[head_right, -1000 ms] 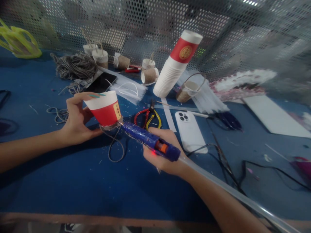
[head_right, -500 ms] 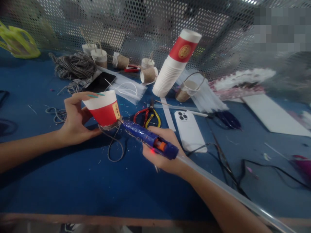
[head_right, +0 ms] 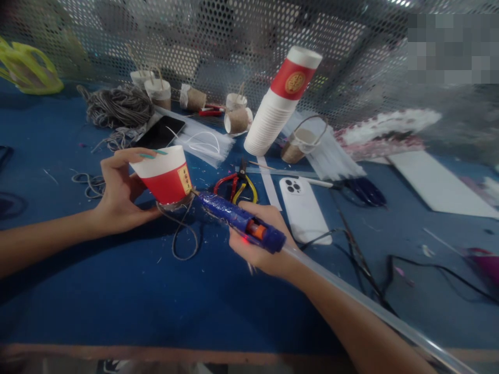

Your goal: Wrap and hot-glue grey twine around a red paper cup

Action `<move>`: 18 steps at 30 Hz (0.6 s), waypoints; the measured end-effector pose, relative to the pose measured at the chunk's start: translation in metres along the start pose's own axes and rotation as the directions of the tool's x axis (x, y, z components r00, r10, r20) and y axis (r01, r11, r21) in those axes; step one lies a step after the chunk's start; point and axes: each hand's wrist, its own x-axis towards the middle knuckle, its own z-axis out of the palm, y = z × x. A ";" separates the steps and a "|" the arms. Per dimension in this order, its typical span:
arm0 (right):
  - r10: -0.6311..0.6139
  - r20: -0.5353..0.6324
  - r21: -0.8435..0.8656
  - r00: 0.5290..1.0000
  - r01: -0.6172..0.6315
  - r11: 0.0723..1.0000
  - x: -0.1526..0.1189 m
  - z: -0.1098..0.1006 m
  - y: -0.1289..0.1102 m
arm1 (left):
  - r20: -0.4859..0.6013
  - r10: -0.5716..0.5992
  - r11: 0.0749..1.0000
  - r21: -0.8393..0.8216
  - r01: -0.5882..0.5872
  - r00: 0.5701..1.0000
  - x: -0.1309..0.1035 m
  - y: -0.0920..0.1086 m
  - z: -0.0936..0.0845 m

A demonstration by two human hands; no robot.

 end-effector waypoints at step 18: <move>-0.045 -0.115 -0.145 0.992 0.028 0.989 0.010 -0.004 0.018 | 0.016 0.005 0.999 0.038 -0.006 1.000 -0.003 -0.004 0.000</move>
